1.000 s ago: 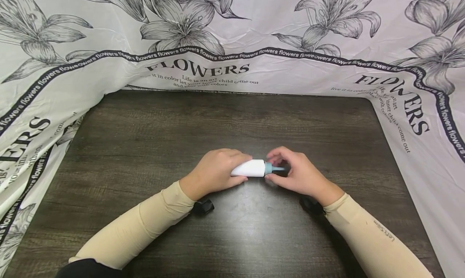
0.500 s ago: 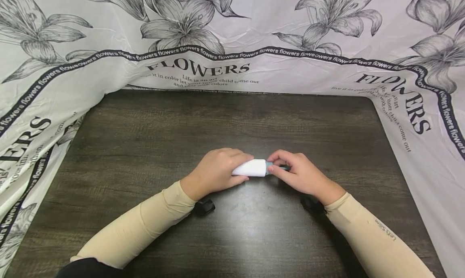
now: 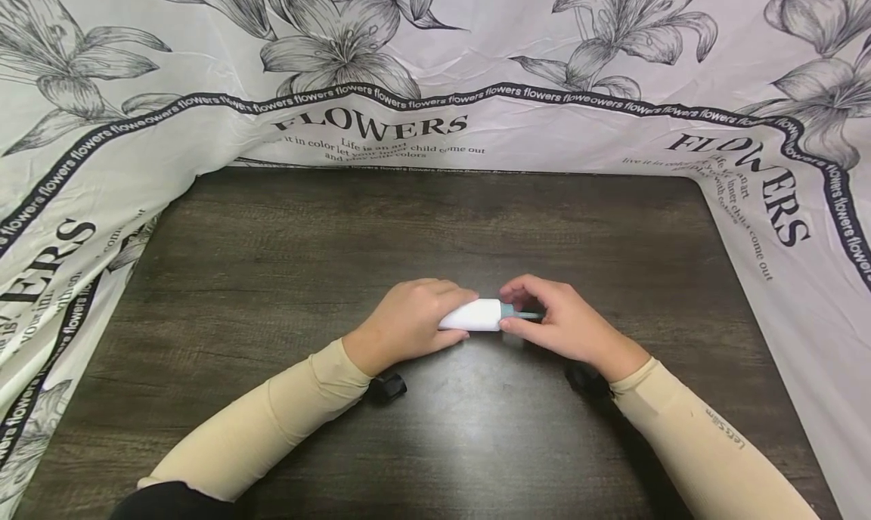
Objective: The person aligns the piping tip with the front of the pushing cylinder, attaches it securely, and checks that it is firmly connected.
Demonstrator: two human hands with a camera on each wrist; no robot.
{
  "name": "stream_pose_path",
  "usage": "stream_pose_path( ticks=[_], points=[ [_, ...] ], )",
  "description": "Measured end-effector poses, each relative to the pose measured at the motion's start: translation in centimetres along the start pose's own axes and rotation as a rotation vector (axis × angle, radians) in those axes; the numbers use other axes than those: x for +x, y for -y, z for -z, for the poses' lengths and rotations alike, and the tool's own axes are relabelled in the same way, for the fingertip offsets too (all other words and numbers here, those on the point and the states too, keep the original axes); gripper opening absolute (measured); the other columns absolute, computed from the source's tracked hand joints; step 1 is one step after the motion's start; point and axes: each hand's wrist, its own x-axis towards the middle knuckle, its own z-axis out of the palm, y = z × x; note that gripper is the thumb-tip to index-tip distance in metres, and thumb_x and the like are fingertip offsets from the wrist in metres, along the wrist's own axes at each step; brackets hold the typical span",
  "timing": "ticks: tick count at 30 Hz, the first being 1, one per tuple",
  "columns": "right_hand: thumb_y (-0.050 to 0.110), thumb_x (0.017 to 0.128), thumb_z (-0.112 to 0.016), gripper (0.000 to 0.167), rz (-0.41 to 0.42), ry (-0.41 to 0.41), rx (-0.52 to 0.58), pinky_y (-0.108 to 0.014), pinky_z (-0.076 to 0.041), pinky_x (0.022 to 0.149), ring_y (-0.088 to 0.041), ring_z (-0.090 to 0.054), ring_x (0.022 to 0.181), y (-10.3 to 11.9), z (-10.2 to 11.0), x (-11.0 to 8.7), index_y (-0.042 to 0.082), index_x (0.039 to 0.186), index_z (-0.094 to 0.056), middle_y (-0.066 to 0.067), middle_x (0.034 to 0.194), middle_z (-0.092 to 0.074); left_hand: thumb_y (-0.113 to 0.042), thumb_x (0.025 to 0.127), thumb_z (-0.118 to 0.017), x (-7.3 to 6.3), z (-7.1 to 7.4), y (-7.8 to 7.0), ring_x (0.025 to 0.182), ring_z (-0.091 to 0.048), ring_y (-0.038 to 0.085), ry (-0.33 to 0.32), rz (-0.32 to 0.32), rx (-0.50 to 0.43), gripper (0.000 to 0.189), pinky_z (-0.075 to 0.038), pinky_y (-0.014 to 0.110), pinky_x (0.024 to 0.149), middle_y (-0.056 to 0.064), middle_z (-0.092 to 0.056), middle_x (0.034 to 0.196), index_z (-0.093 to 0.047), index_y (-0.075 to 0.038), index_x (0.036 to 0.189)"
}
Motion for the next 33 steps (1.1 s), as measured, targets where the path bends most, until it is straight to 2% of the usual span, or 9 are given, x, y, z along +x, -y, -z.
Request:
stream_pose_path(
  ticks=[2, 5, 7, 9, 13, 17, 26, 33],
  points=[
    [0.014, 0.087, -0.091, 0.044, 0.028, -0.023, 0.014, -0.032, -0.058, 0.066, -0.014, -0.068, 0.098, 0.10, -0.02, 0.05, 0.021, 0.125, -0.069, 0.008, 0.115, -0.072, -0.031, 0.087, -0.090, 0.17, 0.02, -0.06, 0.098, -0.073, 0.016, -0.003, -0.005, 0.003, 0.045, -0.059, 0.033, 0.082, 0.001, -0.076, 0.111, -0.075, -0.012, 0.125],
    [0.016, 0.077, -0.099, 0.054, 0.073, -0.050, -0.003, -0.032, -0.058, 0.076, -0.012, -0.066, 0.098, 0.05, -0.09, 0.15, 0.024, 0.121, -0.068, 0.011, 0.112, -0.070, -0.031, 0.087, -0.090, 0.36, 0.16, -0.16, 0.098, -0.073, 0.015, -0.009, -0.007, 0.001, 0.045, -0.059, 0.033, 0.082, 0.001, -0.077, 0.110, -0.075, -0.012, 0.125],
    [0.016, 0.073, -0.101, 0.058, 0.095, -0.066, -0.030, -0.032, -0.057, 0.084, -0.010, -0.066, 0.099, -0.06, -0.10, 0.17, 0.024, 0.119, -0.068, 0.013, 0.112, -0.070, -0.031, 0.087, -0.091, 0.45, 0.24, -0.19, 0.098, -0.073, 0.016, -0.011, -0.005, 0.001, 0.046, -0.059, 0.033, 0.082, 0.000, -0.077, 0.110, -0.075, -0.012, 0.126],
    [0.014, 0.072, -0.102, 0.057, 0.108, -0.075, -0.049, -0.031, -0.056, 0.085, -0.010, -0.067, 0.098, -0.19, -0.06, 0.13, 0.024, 0.117, -0.068, 0.013, 0.111, -0.070, -0.032, 0.087, -0.090, 0.52, 0.30, -0.20, 0.099, -0.073, 0.016, -0.008, -0.003, 0.000, 0.046, -0.059, 0.033, 0.083, 0.000, -0.077, 0.111, -0.074, -0.013, 0.126],
    [0.008, 0.076, -0.098, 0.051, 0.095, -0.063, -0.050, -0.027, -0.059, 0.070, -0.011, -0.066, 0.095, -0.32, 0.03, -0.04, 0.023, 0.114, -0.069, 0.011, 0.106, -0.071, -0.032, 0.087, -0.090, 0.51, 0.32, -0.21, 0.099, -0.073, 0.017, 0.004, 0.003, -0.005, 0.046, -0.059, 0.034, 0.082, 0.000, -0.077, 0.112, -0.074, -0.013, 0.126],
    [0.009, 0.080, -0.096, 0.042, 0.078, -0.049, -0.051, -0.024, -0.055, 0.053, -0.010, -0.065, 0.091, -0.32, 0.12, -0.20, 0.023, 0.112, -0.073, 0.010, 0.101, -0.072, -0.032, 0.088, -0.090, 0.42, 0.26, -0.20, 0.098, -0.073, 0.017, 0.018, 0.008, -0.009, 0.046, -0.059, 0.034, 0.081, 0.001, -0.077, 0.112, -0.074, -0.013, 0.126],
    [0.012, 0.091, -0.086, 0.027, 0.064, -0.008, -0.043, -0.027, -0.054, 0.054, -0.010, -0.068, 0.083, -0.29, 0.37, -0.16, 0.024, 0.114, -0.077, 0.012, 0.099, -0.074, -0.031, 0.087, -0.091, 0.36, 0.19, -0.08, 0.100, -0.073, 0.019, 0.010, 0.009, -0.023, 0.047, -0.059, 0.035, 0.084, 0.002, -0.077, 0.113, -0.074, -0.012, 0.126],
    [0.011, 0.097, -0.080, 0.023, 0.055, 0.039, -0.038, -0.027, -0.051, 0.055, -0.009, -0.062, 0.074, -0.49, 0.54, -0.23, 0.025, 0.113, -0.074, 0.013, 0.097, -0.071, -0.031, 0.087, -0.090, 0.40, 0.12, -0.06, 0.101, -0.073, 0.019, 0.016, 0.003, -0.015, 0.047, -0.059, 0.035, 0.084, 0.002, -0.077, 0.114, -0.074, -0.011, 0.127]
  ],
)
